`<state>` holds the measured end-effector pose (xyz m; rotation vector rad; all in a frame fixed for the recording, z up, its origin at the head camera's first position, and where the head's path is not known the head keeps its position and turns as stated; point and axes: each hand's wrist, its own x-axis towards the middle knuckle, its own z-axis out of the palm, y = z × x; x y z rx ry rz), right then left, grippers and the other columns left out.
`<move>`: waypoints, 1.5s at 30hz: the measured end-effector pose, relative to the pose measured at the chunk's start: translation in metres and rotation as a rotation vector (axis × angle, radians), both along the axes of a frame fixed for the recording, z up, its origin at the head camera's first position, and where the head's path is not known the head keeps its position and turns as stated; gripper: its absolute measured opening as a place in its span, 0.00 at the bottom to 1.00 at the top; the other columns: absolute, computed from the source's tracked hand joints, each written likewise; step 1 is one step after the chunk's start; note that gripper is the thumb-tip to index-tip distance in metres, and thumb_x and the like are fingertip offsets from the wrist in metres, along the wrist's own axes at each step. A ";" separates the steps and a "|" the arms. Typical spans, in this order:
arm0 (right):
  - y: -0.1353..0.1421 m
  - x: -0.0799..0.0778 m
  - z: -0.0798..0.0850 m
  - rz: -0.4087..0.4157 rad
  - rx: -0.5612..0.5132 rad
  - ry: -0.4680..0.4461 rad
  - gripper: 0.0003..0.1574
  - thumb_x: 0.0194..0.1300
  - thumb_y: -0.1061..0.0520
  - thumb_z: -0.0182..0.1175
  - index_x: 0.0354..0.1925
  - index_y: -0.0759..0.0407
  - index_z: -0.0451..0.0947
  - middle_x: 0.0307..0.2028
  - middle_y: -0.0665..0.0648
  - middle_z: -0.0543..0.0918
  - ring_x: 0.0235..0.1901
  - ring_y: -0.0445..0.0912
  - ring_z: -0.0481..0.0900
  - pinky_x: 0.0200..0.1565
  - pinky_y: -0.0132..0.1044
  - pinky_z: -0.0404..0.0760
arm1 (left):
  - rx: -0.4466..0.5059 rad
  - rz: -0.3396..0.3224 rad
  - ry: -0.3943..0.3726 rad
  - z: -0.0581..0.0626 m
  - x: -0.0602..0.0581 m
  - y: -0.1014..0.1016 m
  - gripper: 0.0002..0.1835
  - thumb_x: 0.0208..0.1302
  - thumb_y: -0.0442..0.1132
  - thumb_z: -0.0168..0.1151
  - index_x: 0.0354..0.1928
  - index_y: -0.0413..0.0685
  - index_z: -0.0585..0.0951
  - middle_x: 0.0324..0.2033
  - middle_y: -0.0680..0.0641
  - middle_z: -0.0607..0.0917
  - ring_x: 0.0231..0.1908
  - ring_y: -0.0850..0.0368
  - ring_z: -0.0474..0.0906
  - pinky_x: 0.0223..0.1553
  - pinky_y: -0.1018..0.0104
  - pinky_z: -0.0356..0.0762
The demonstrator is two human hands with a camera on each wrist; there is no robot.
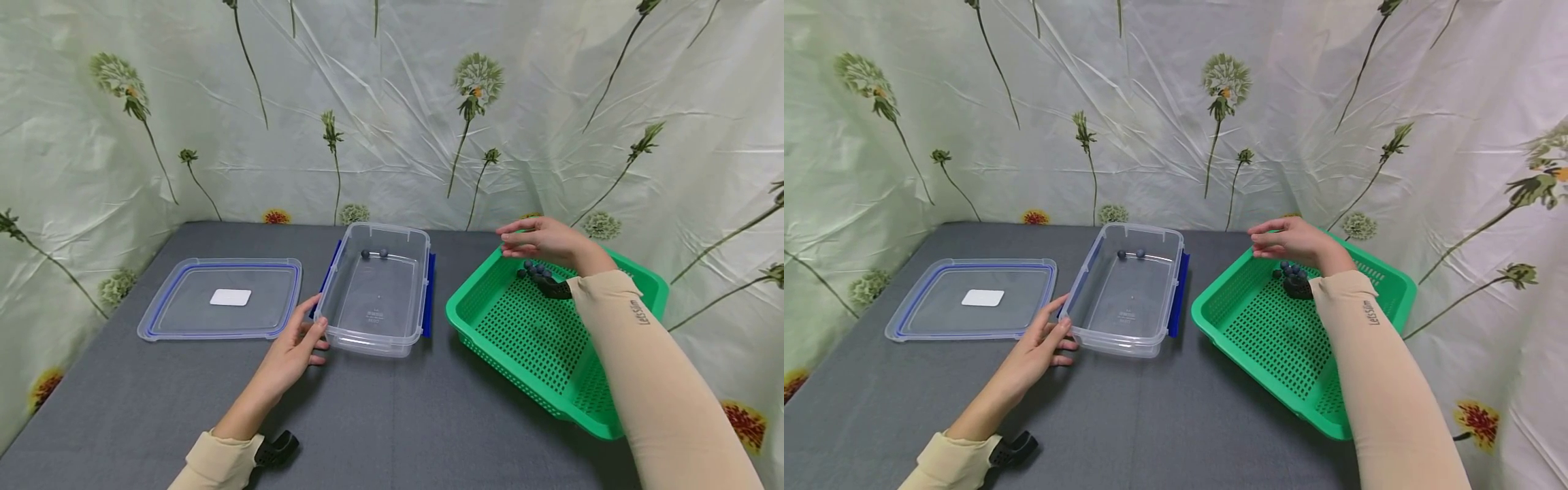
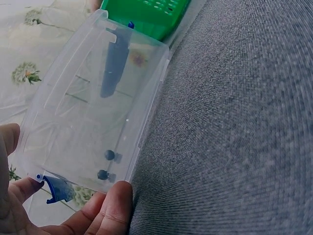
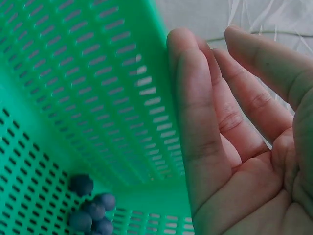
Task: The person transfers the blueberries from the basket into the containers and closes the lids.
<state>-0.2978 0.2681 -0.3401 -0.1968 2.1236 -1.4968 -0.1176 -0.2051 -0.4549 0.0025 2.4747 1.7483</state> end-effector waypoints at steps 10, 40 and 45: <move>0.018 0.002 -0.012 -0.069 0.062 -0.041 0.21 0.81 0.56 0.62 0.66 0.64 0.76 0.47 0.50 0.87 0.49 0.42 0.91 0.58 0.32 0.87 | 0.007 -0.003 -0.011 -0.001 -0.001 -0.001 0.30 0.87 0.50 0.50 0.84 0.64 0.58 0.62 0.30 0.80 0.50 0.46 0.85 0.44 0.61 0.91; 0.044 0.004 -0.062 -0.075 0.134 -0.181 0.39 0.85 0.59 0.54 0.82 0.74 0.53 0.54 0.51 0.86 0.48 0.37 0.89 0.59 0.31 0.86 | 0.012 -0.010 -0.022 -0.001 -0.002 -0.002 0.31 0.87 0.51 0.51 0.84 0.66 0.58 0.64 0.31 0.80 0.51 0.46 0.85 0.44 0.60 0.91; 0.042 0.002 -0.065 -0.071 0.123 -0.192 0.39 0.85 0.60 0.53 0.82 0.74 0.52 0.52 0.50 0.86 0.47 0.36 0.89 0.57 0.29 0.86 | 0.025 -0.009 -0.027 -0.001 -0.001 -0.003 0.30 0.87 0.50 0.50 0.84 0.65 0.57 0.64 0.31 0.79 0.51 0.46 0.85 0.44 0.60 0.91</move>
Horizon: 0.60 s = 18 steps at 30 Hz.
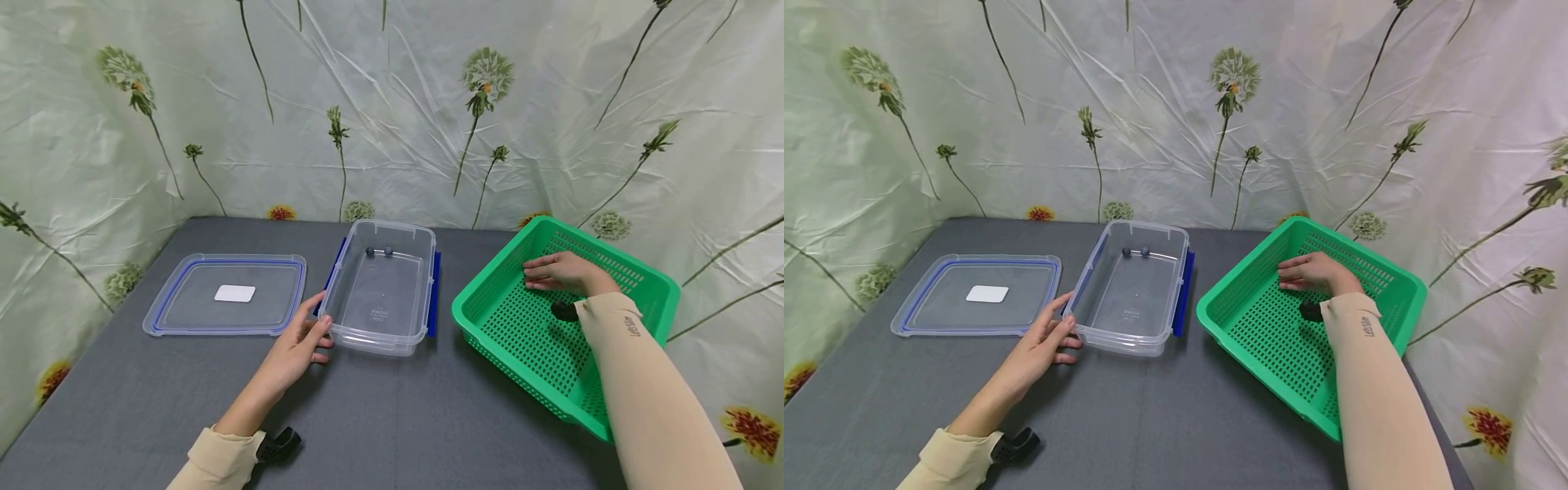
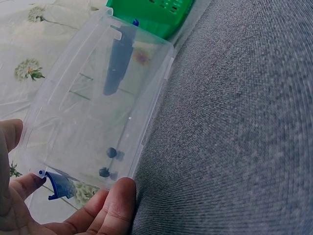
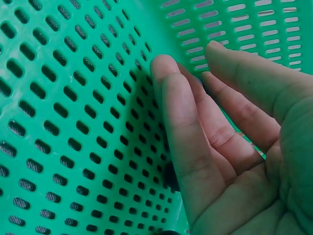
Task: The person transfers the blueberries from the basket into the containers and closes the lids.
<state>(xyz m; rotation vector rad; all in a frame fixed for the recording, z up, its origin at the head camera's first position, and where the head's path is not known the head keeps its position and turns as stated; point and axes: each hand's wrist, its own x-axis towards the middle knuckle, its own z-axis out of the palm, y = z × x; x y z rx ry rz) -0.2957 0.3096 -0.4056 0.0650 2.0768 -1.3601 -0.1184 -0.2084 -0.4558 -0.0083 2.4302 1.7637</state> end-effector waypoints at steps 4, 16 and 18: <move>-0.001 0.000 -0.002 0.003 0.005 0.003 0.39 0.85 0.60 0.53 0.82 0.74 0.52 0.52 0.51 0.87 0.47 0.36 0.89 0.56 0.29 0.86 | 0.005 0.002 -0.009 0.000 0.002 -0.001 0.31 0.87 0.50 0.50 0.84 0.65 0.57 0.64 0.31 0.79 0.51 0.46 0.85 0.44 0.61 0.90; 0.001 0.002 0.001 -0.053 0.043 -0.004 0.39 0.83 0.61 0.56 0.80 0.75 0.55 0.44 0.48 0.89 0.42 0.35 0.90 0.53 0.29 0.88 | 0.004 -0.008 -0.005 0.002 0.001 0.000 0.30 0.87 0.50 0.50 0.84 0.64 0.57 0.63 0.30 0.79 0.51 0.46 0.84 0.44 0.61 0.90; 0.001 0.002 0.001 -0.052 0.048 -0.003 0.38 0.83 0.61 0.56 0.80 0.76 0.55 0.43 0.48 0.90 0.41 0.36 0.90 0.51 0.29 0.88 | -0.001 -0.012 -0.005 0.002 0.000 0.000 0.30 0.87 0.50 0.50 0.84 0.64 0.57 0.63 0.30 0.79 0.51 0.46 0.84 0.44 0.61 0.90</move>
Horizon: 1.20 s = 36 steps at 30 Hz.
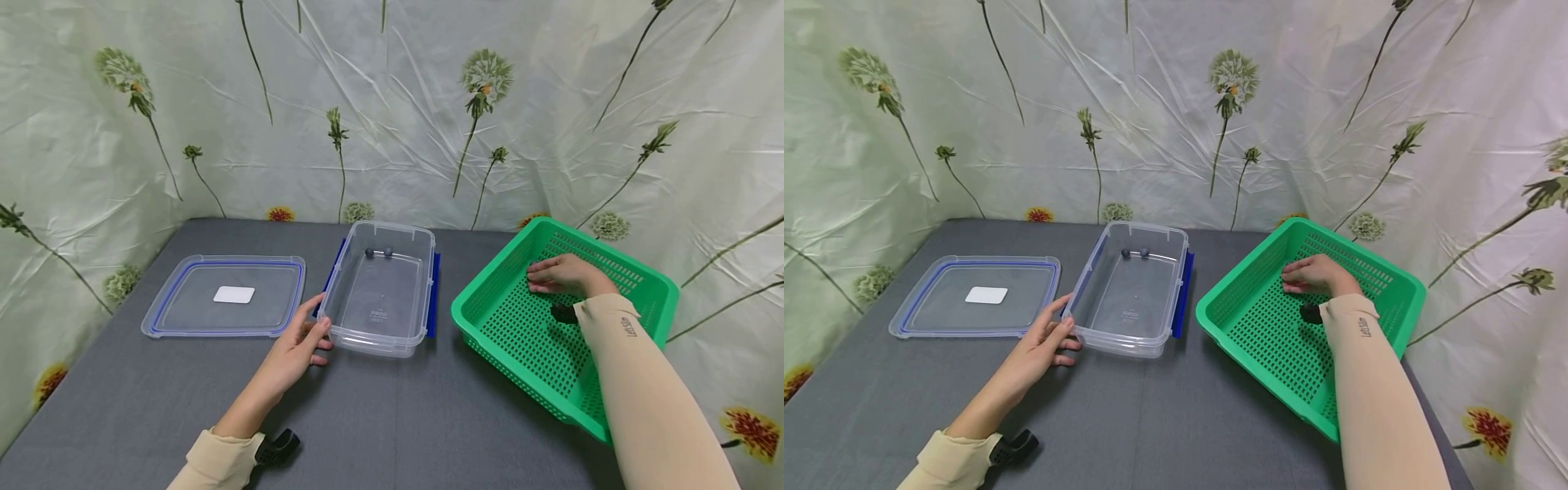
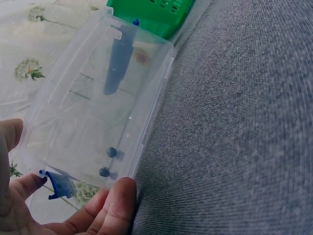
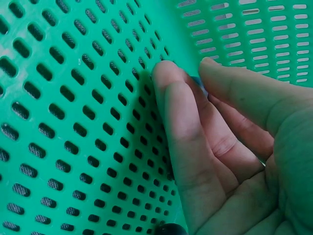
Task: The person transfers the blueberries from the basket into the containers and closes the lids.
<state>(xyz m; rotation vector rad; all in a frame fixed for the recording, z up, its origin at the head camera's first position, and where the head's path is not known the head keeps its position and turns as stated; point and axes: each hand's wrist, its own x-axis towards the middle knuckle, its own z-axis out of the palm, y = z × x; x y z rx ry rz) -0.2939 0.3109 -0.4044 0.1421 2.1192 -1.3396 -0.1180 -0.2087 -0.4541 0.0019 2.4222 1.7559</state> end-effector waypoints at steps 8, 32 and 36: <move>-0.004 0.001 0.001 0.008 0.049 0.015 0.34 0.82 0.64 0.57 0.77 0.78 0.62 0.40 0.50 0.90 0.38 0.36 0.89 0.46 0.30 0.89 | -0.003 0.003 -0.001 0.000 0.001 -0.001 0.31 0.87 0.50 0.50 0.84 0.64 0.57 0.63 0.31 0.79 0.52 0.46 0.84 0.44 0.60 0.90; -0.008 0.011 0.009 0.032 0.112 0.038 0.31 0.81 0.65 0.58 0.74 0.79 0.65 0.37 0.49 0.91 0.34 0.37 0.89 0.43 0.32 0.89 | -0.020 -0.004 0.003 -0.001 0.000 -0.001 0.31 0.87 0.51 0.50 0.84 0.64 0.57 0.64 0.31 0.79 0.51 0.46 0.85 0.43 0.61 0.90; -0.006 0.010 0.010 0.062 0.103 0.031 0.31 0.81 0.64 0.58 0.74 0.78 0.67 0.37 0.49 0.91 0.34 0.38 0.87 0.42 0.31 0.88 | -0.016 -0.004 0.007 -0.002 0.000 -0.002 0.31 0.87 0.51 0.50 0.84 0.64 0.57 0.63 0.31 0.79 0.51 0.46 0.85 0.43 0.62 0.89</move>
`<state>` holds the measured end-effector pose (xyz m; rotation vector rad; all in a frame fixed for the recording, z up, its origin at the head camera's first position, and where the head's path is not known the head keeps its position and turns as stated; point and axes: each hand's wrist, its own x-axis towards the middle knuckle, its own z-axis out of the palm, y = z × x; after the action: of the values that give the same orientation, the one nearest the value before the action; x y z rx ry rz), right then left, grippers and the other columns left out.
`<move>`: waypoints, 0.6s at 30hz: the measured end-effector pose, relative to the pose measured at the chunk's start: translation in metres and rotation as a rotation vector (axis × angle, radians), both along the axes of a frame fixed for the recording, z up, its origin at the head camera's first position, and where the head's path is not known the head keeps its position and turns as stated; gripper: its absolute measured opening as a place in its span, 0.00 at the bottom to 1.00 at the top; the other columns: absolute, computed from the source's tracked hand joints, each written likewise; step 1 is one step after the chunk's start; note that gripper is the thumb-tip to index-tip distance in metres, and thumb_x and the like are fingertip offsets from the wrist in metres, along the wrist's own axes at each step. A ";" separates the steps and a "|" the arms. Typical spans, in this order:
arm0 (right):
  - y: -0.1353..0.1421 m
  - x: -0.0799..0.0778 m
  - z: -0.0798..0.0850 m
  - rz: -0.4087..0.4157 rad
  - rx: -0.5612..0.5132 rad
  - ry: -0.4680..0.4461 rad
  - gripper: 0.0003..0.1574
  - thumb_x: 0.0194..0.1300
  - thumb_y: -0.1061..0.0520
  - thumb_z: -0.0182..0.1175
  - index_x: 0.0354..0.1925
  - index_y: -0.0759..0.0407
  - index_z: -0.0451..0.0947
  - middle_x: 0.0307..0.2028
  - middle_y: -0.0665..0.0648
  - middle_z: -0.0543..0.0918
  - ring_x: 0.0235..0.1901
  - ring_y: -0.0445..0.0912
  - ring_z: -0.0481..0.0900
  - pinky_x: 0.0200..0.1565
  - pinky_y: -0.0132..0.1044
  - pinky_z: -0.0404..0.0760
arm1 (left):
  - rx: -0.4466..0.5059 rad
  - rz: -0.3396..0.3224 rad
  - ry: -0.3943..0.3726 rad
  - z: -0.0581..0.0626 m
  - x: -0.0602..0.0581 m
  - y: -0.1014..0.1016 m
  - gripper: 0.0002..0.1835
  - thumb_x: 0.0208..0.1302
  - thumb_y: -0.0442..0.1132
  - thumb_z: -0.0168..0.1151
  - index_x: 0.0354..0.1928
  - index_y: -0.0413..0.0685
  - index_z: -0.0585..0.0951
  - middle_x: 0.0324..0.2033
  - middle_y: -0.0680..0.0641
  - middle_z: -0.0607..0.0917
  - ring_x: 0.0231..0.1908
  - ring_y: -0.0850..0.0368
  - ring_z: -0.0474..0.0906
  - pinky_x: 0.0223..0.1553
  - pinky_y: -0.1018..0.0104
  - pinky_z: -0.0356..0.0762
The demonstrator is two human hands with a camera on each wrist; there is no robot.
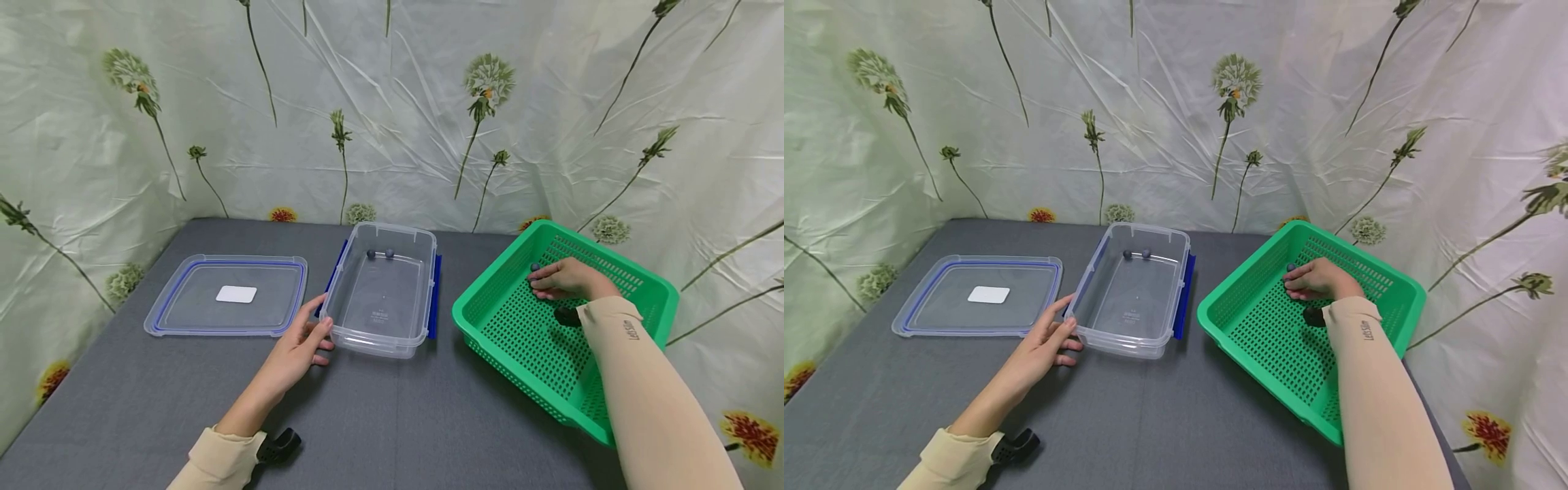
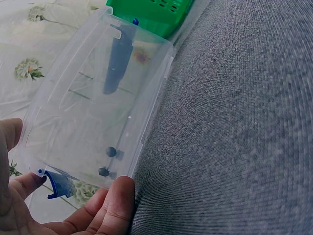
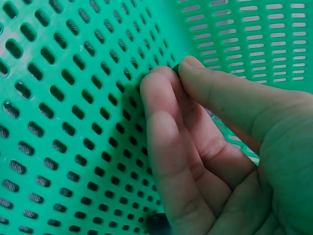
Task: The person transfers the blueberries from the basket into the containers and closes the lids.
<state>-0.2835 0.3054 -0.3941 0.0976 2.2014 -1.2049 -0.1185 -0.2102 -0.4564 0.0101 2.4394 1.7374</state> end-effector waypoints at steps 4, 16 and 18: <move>0.002 -0.002 0.003 0.003 0.000 0.000 0.31 0.81 0.63 0.59 0.74 0.76 0.68 0.39 0.50 0.91 0.36 0.38 0.88 0.43 0.31 0.88 | 0.012 -0.004 0.001 0.000 0.000 0.000 0.31 0.87 0.51 0.50 0.84 0.64 0.57 0.63 0.31 0.79 0.51 0.46 0.84 0.43 0.63 0.89; 0.001 -0.003 0.012 0.004 -0.006 0.024 0.33 0.82 0.62 0.59 0.76 0.77 0.65 0.42 0.50 0.91 0.39 0.37 0.90 0.47 0.31 0.89 | 0.023 -0.007 -0.005 -0.002 0.001 0.000 0.31 0.87 0.53 0.49 0.84 0.65 0.56 0.65 0.31 0.78 0.51 0.47 0.84 0.45 0.62 0.89; 0.001 -0.002 0.014 -0.002 -0.014 0.030 0.33 0.82 0.62 0.58 0.76 0.77 0.64 0.42 0.50 0.92 0.39 0.37 0.90 0.47 0.32 0.89 | 0.022 -0.008 -0.001 -0.002 0.001 0.000 0.31 0.87 0.53 0.50 0.84 0.65 0.57 0.65 0.31 0.79 0.51 0.47 0.84 0.46 0.61 0.89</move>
<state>-0.2858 0.3068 -0.3798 0.0764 2.2184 -1.2302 -0.1172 -0.2103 -0.4579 0.0209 2.4162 1.7605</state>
